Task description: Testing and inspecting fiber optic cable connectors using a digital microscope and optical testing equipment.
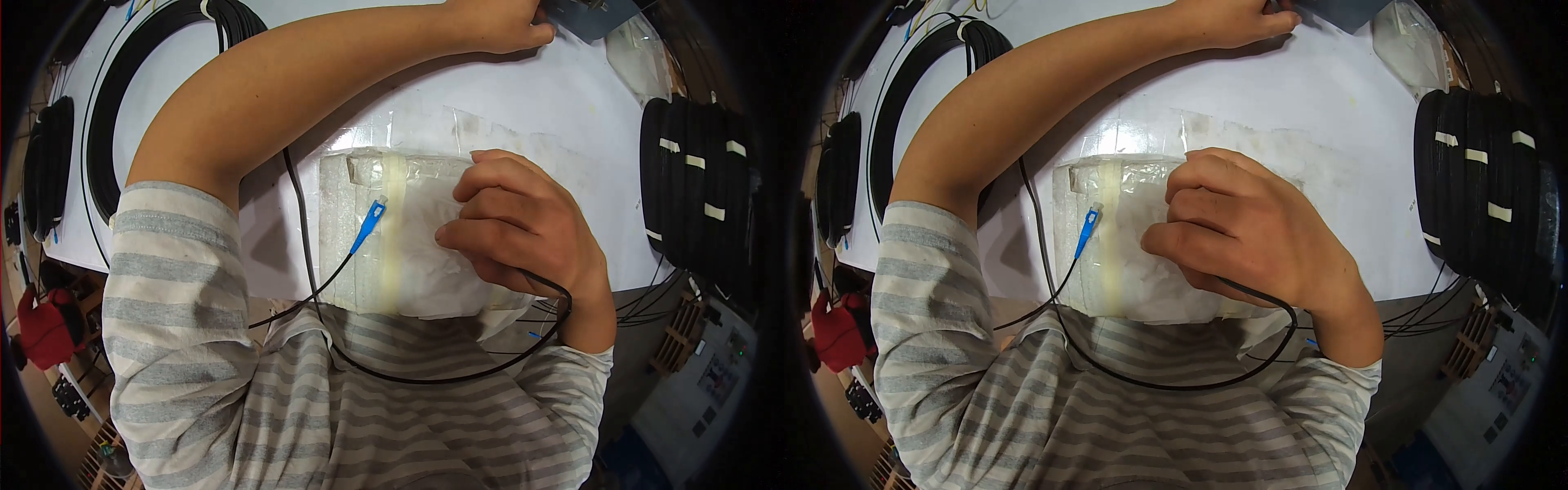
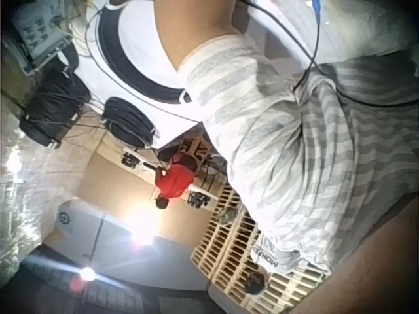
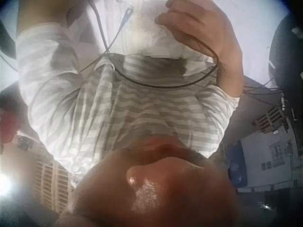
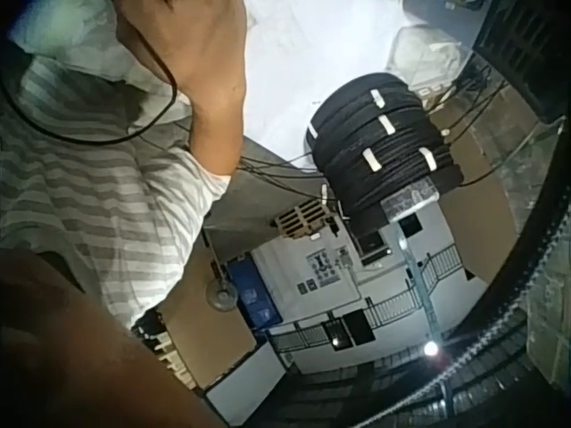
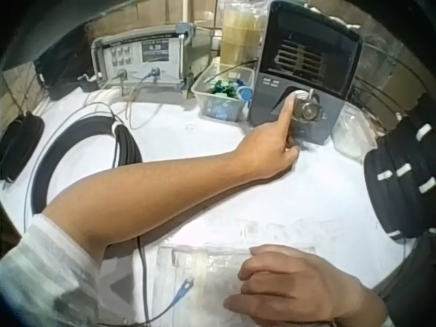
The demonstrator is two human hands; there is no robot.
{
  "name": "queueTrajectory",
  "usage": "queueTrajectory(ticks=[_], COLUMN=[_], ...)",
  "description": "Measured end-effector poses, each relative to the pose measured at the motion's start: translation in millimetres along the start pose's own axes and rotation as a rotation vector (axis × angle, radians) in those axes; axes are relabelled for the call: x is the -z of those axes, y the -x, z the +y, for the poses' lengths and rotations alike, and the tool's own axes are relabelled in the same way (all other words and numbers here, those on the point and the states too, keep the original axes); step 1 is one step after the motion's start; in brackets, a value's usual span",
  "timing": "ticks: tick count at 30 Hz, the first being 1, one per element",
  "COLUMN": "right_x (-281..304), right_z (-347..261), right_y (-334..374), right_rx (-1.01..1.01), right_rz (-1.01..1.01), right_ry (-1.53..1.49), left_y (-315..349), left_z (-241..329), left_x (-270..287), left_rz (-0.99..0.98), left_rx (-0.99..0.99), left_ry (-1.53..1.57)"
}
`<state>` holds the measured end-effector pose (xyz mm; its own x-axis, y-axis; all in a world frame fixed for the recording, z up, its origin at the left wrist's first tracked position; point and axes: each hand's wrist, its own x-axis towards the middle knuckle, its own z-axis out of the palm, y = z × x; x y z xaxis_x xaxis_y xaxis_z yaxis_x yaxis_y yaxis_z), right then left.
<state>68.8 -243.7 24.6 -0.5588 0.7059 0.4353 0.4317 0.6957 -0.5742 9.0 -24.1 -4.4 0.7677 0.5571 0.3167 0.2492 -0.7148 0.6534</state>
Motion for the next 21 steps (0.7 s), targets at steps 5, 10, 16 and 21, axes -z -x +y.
queueTrajectory(ticks=[5,10,16,21], right_x=[2.3,-0.9,6.1,0.0], right_z=[2.4,1.2,1.9,0.8], right_y=[4.1,0.1,6.0,0.9], right_rx=[0.004,0.019,-0.022,-0.008], right_rz=[0.029,0.041,0.022,0.016], right_ry=[0.029,0.037,0.053,0.019], left_y=[-5.9,-9.3,-5.6,2.1], left_z=[73.1,-8.9,58.0,5.3], left_x=[1.9,-7.0,0.5,4.2], left_rz=[-0.115,-0.005,-0.060,-0.019], left_rx=[0.452,0.014,0.214,0.033], left_ry=[-0.428,-0.011,-0.213,-0.019])
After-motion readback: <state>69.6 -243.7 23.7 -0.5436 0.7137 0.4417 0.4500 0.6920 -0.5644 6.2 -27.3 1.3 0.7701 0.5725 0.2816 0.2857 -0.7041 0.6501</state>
